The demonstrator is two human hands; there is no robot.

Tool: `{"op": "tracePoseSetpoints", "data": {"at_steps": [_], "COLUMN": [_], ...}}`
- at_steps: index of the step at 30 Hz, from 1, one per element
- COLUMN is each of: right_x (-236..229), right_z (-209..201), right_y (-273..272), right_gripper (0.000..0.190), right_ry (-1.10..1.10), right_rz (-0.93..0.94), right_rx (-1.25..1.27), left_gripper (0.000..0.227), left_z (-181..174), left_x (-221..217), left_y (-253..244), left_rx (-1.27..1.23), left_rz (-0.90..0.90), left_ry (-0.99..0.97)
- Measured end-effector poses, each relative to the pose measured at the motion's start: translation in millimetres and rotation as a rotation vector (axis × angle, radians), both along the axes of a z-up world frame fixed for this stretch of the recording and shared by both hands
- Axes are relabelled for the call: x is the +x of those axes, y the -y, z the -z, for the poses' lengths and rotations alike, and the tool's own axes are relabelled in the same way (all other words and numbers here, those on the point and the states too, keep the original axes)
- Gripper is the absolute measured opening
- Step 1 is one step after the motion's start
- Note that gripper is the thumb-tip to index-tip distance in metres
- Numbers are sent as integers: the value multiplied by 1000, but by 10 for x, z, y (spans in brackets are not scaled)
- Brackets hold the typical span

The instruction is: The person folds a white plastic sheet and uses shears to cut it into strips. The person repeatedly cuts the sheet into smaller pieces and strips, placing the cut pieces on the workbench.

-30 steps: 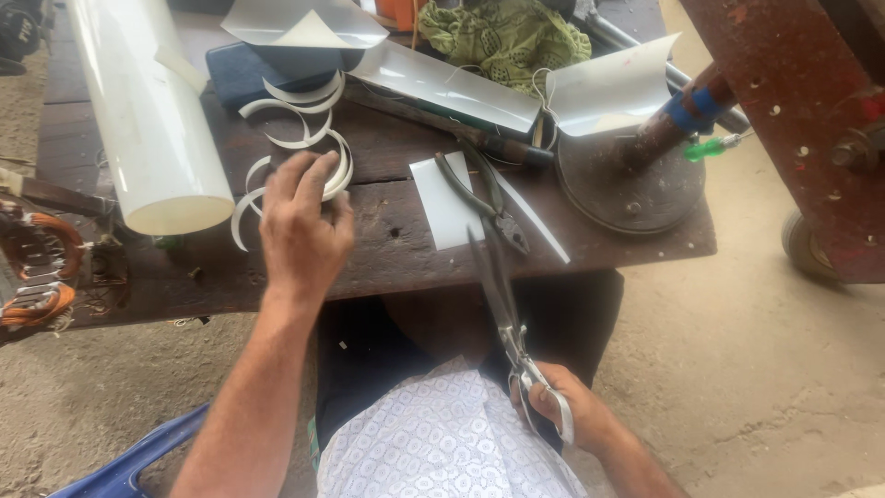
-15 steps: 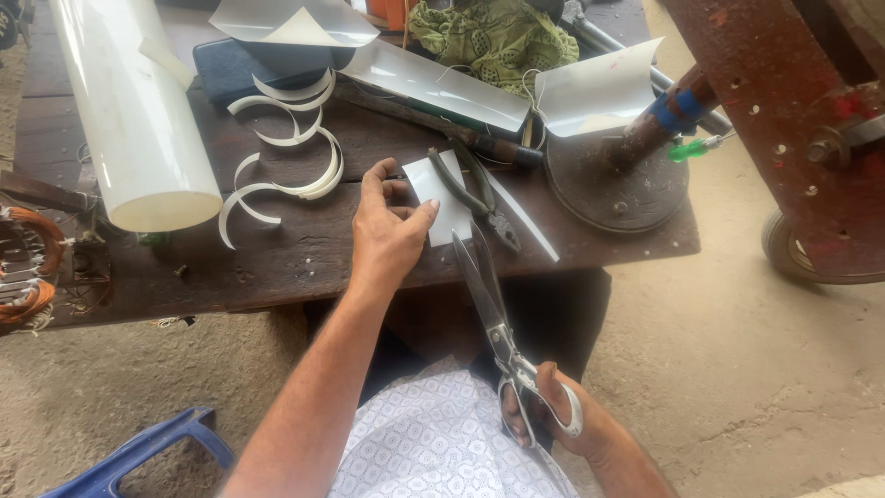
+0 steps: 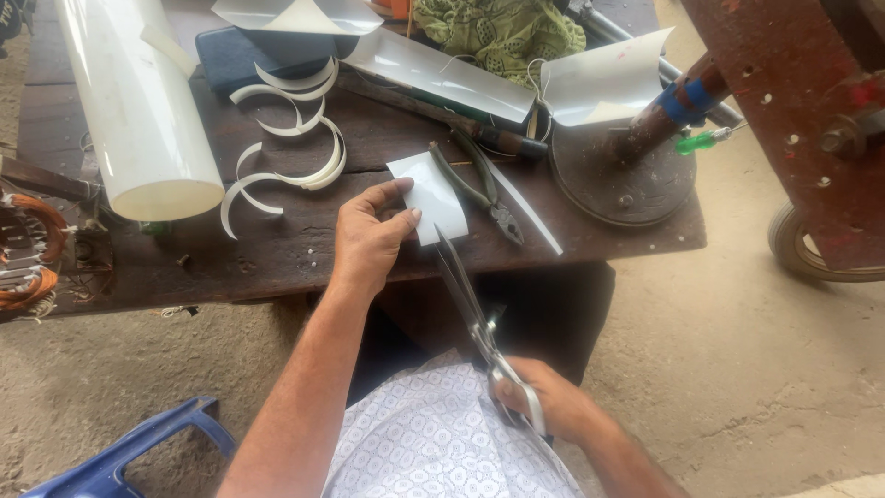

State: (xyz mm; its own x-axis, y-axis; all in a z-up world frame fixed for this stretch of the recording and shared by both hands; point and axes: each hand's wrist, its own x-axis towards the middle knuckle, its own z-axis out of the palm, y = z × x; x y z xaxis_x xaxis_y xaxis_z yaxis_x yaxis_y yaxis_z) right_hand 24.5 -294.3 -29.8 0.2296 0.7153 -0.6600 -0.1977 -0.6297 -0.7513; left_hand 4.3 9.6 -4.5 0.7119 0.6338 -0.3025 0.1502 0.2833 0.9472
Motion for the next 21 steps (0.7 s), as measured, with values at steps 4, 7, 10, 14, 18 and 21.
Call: {"op": "tracePoseSetpoints", "data": {"at_steps": [4,7,10,14,18,21], "right_x": [-36,-24,-14,11,22,7], "right_z": [80,79,74,84,93,99], "right_y": [-287,-420,-508,-532,-538,-540], "right_gripper": [81,83,85,86,86,85], "right_ry": [110,231,302,340,375,386], "right_rz": [-31,-48,-81,-103,-113,-96], "right_rx": [31,35,25,24,22,30], "left_gripper": [53,58,63,68,68,69], "left_z": [-9,-23,-42,-34,-5,20], "left_x": [-124,-197,-234,-263,-279,-280], "left_y": [77,77,64,53,45,47], "left_rx": [93,134,121,122,212,202], "left_rz": [19,6,3,23,36,32], "left_ry": [38,32,11,35,51,45]}}
